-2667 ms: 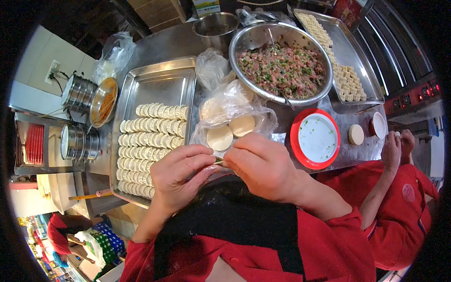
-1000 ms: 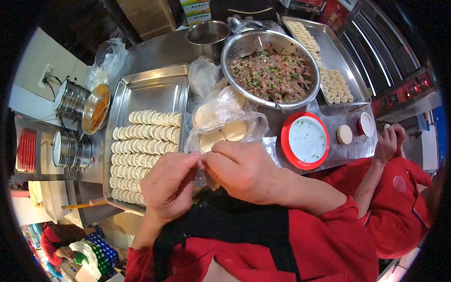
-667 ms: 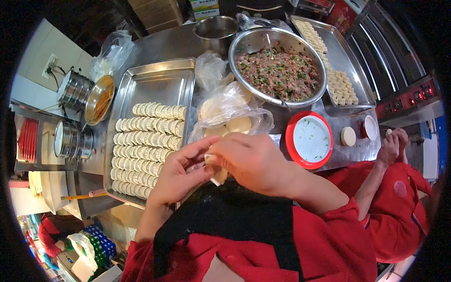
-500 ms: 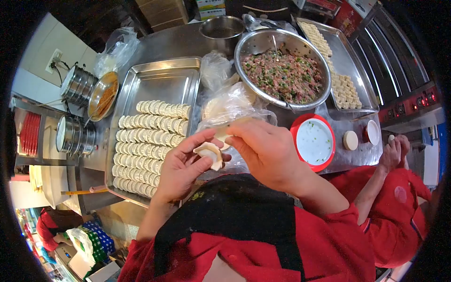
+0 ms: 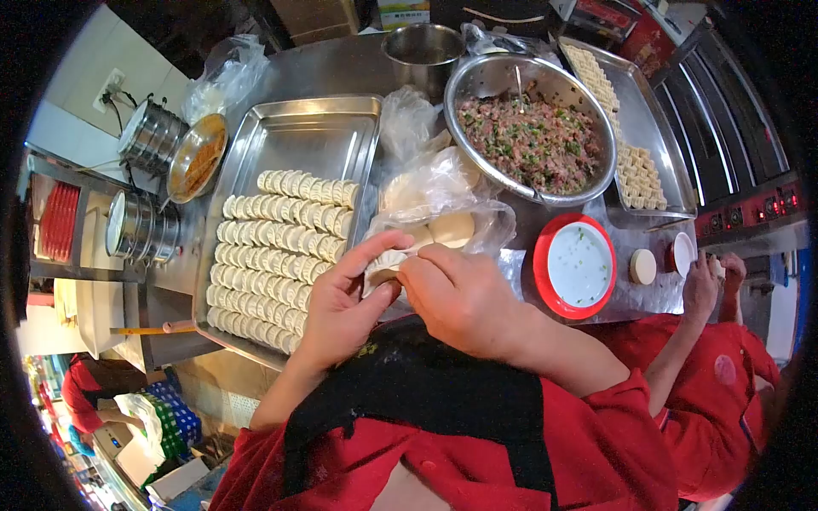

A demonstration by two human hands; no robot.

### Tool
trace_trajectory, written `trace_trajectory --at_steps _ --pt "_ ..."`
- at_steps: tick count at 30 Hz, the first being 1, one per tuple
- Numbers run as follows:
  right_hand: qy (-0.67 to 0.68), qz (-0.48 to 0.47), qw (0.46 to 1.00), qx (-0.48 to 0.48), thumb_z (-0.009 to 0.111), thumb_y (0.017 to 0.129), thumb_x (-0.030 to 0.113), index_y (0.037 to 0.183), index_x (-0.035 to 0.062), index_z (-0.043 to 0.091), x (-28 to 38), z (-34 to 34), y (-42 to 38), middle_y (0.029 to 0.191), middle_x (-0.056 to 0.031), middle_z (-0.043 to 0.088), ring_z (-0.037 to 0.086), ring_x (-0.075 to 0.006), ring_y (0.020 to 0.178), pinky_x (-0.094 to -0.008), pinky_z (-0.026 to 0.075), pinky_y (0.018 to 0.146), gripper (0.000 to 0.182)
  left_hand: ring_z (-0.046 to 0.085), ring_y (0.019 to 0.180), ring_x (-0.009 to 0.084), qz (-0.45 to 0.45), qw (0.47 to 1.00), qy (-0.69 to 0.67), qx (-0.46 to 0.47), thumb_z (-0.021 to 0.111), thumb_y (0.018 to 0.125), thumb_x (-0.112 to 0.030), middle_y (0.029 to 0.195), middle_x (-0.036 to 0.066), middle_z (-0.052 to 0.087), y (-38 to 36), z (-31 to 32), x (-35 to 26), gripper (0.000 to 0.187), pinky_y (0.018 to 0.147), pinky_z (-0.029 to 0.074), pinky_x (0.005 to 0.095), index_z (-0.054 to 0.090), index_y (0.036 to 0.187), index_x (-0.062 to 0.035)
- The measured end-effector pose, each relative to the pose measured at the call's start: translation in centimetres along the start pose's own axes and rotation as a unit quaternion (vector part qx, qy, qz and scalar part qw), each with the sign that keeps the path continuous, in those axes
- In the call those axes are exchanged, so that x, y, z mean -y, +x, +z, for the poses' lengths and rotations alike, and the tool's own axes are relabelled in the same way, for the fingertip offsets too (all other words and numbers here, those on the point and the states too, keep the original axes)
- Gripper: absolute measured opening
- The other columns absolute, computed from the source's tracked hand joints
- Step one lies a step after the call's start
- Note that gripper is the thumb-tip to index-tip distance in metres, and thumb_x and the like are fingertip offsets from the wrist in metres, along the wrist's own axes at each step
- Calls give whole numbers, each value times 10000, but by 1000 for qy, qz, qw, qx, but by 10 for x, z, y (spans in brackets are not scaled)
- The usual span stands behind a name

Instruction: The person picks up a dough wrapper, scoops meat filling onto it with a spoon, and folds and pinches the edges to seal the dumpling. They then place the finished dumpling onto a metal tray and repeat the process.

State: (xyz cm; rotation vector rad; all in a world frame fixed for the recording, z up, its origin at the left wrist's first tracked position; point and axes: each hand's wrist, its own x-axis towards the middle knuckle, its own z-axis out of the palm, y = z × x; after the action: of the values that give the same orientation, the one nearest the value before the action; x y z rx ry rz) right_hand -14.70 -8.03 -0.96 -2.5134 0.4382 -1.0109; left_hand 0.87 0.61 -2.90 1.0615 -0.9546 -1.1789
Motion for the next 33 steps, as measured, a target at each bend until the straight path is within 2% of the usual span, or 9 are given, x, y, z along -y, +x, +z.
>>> trace_trajectory --at_steps 2,6,12,14,19,21,25,28,33 --pt "-42 -23 998 40 700 738 57 886 23 583 -2 -2 -3 776 -100 557 601 -269 612 -358 475 504 192 488 1202 166 -28 993 113 2 507 796 158 1257 96 549 -1 -4 6 526 1040 351 299 506 1302 14" --pt "-35 10 998 60 676 727 42 887 30 584 0 -6 4 785 -94 554 602 -260 643 -356 481 522 185 499 1184 158 -27 996 83 -2 512 795 162 1255 92 547 -2 -4 8 534 1022 369 288 503 1307 10" --pt "-13 -69 996 55 686 685 62 855 26 591 -9 5 6 805 -90 556 592 -266 708 -363 489 572 198 516 1143 129 -2 990 139 3 568 789 147 1223 79 568 -1 -6 15 532 951 427 260 527 1296 -7" --pt "-2 -58 996 64 678 655 63 837 27 592 -11 8 6 832 -92 573 593 -268 711 -354 490 582 204 530 705 96 -21 980 196 -5 605 763 88 1084 92 637 0 -7 16 534 595 442 240 559 1272 -63" --pt "5 -27 994 103 651 640 64 807 54 607 -12 18 11 839 -83 591 598 -263 717 -354 495 601 173 577 846 84 -63 991 121 -11 612 764 76 975 81 665 2 -14 32 502 745 482 248 568 1251 -39" --pt "23 -38 992 117 651 647 71 800 59 613 -15 23 13 836 -80 595 602 -259 718 -359 497 604 158 584 911 93 -134 989 44 49 614 764 81 978 64 662 4 -19 28 500 820 478 261 572 1249 -35" --pt "32 -40 985 163 684 679 89 859 61 638 -26 36 21 872 -84 607 612 -270 727 -364 502 613 188 571 877 70 -190 979 -67 34 638 785 60 969 43 656 18 -35 55 434 733 479 223 602 1210 -20" --pt "4 45 992 115 772 712 132 1027 29 633 -30 34 38 878 -115 617 611 -301 729 -381 498 595 360 593 885 86 -210 974 -67 -42 680 779 32 977 41 658 37 -75 58 398 753 487 216 616 1170 -14" --pt "53 82 981 165 766 723 99 976 10 642 -55 34 34 832 -139 627 620 -310 703 -371 505 593 296 584 798 102 -146 938 58 -310 704 787 -10 927 25 660 85 -200 49 322 717 479 225 647 1101 -50"
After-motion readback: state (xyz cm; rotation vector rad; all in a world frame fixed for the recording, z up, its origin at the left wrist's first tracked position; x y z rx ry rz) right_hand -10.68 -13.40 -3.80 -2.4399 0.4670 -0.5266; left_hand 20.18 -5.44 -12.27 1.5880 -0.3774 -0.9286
